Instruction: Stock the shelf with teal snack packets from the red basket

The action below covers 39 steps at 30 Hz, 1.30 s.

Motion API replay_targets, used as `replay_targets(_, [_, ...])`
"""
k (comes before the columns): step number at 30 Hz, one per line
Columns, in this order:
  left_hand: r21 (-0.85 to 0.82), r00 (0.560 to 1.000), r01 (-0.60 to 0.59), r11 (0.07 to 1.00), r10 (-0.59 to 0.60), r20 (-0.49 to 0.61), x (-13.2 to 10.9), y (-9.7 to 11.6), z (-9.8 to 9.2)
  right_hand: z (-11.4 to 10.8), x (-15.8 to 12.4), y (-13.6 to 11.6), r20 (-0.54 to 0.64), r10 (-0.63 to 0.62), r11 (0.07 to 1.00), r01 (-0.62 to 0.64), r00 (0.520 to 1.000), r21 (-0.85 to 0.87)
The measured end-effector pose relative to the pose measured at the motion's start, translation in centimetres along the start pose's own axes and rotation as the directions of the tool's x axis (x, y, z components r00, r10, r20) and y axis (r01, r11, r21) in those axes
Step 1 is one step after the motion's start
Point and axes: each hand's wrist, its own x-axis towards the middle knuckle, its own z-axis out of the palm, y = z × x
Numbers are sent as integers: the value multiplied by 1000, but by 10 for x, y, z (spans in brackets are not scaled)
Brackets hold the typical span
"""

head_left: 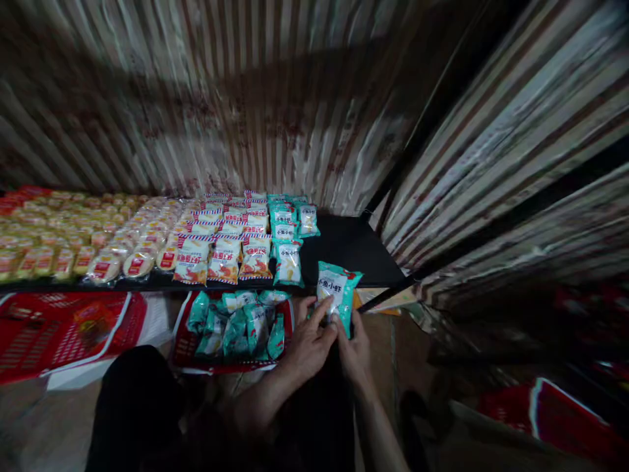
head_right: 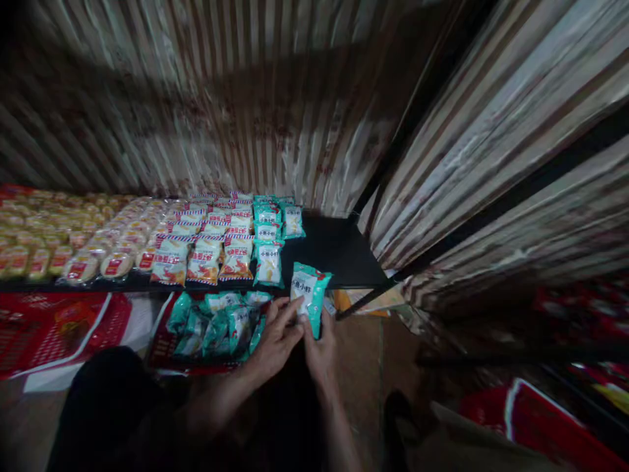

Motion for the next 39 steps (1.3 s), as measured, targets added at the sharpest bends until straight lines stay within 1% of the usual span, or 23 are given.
replay_targets(3, [60,1000,-6,998,6,-3,5,-2,3,1,9,9,-29,39,998,-37,999,55])
replay_targets(7, [165,1000,16,986,-17,2,15,2,7,3,23,18,-76,95,987,-84,993,136])
replay_targets(13, [329,1000,-1,944,4,-9,39,8,12,5,50,18,-104,167,956,-135,981,261])
replay_targets(15, [372,1000,-4,928,11,-16,50,9,14,6,62,18,-96,177,946,-143,979,291])
replay_targets(20, [427,999,-17,904,28,-20,78,9,17,12,97,22,-22,160,926,-143,987,350])
replay_targets(24, [434,999,-23,901,33,-17,99,10,18,20,128,31,-26,119,943,-105,993,314])
replay_targets(29, [437,1000,5,899,7,-25,124,12,15,34,164,42,14,59,964,-60,998,258])
replay_targets(33, [456,999,44,889,-27,-45,145,14,13,46,187,40,10,52,968,-52,999,244])
replay_targets(36, [458,997,60,887,-30,-74,159,13,12,55,200,35,43,59,967,-68,997,247])
replay_targets(39, [460,994,86,884,-42,-105,172,13,11,63,213,35,50,35,977,-44,998,208])
